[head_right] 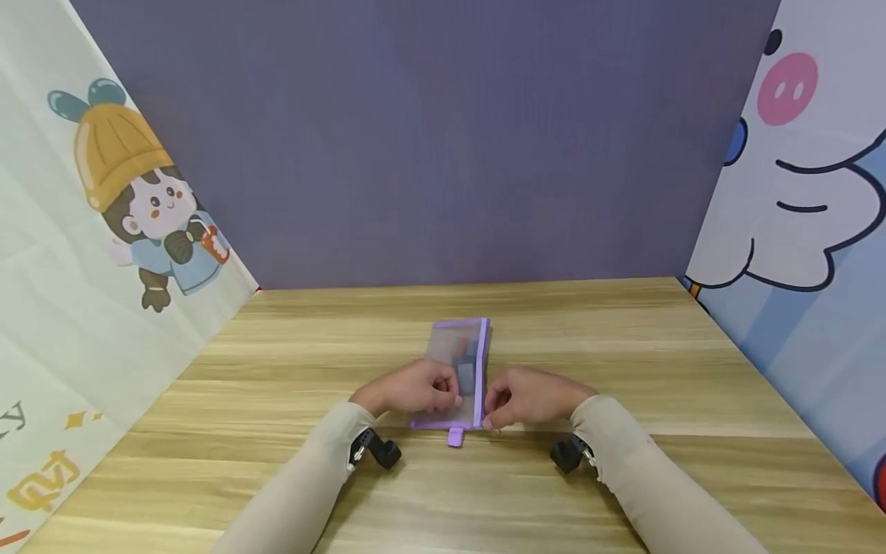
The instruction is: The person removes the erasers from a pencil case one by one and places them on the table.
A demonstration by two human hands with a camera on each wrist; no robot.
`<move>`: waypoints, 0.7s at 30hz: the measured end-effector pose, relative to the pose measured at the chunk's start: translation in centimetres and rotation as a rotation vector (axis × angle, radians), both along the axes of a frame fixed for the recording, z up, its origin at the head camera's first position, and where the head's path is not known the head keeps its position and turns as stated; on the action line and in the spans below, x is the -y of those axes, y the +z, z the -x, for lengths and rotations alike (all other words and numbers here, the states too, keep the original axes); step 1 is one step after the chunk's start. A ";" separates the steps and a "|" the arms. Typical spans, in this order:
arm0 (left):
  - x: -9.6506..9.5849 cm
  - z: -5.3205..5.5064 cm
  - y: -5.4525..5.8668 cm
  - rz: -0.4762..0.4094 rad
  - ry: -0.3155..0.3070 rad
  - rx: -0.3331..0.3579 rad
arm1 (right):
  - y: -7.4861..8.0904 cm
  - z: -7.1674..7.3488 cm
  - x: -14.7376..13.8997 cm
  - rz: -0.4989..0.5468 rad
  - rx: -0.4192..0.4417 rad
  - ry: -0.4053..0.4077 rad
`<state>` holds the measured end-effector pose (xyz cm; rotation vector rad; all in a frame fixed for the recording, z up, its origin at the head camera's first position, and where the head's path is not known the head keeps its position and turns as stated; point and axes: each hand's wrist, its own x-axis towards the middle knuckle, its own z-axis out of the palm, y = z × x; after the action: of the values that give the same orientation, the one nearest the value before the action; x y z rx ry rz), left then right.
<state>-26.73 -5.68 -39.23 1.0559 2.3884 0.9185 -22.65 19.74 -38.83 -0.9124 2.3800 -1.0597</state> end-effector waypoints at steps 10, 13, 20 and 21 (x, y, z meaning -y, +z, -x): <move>-0.2 -1.0 -0.2 -0.007 0.002 0.035 | -0.5 -0.1 -0.2 0.006 0.027 0.011; -0.4 -1.2 0.0 0.006 -0.011 0.038 | -0.6 0.0 -0.2 0.016 0.011 0.034; -0.5 -1.6 0.1 0.036 -0.036 0.039 | -0.5 0.2 -0.3 0.037 -0.010 0.082; -0.5 -1.6 0.1 0.040 -0.039 0.038 | -0.4 0.2 -0.3 0.034 -0.004 0.083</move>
<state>-25.12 -5.16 -39.14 1.0571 2.3375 0.8666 -22.84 20.00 -39.25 -1.0170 2.3121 -1.0697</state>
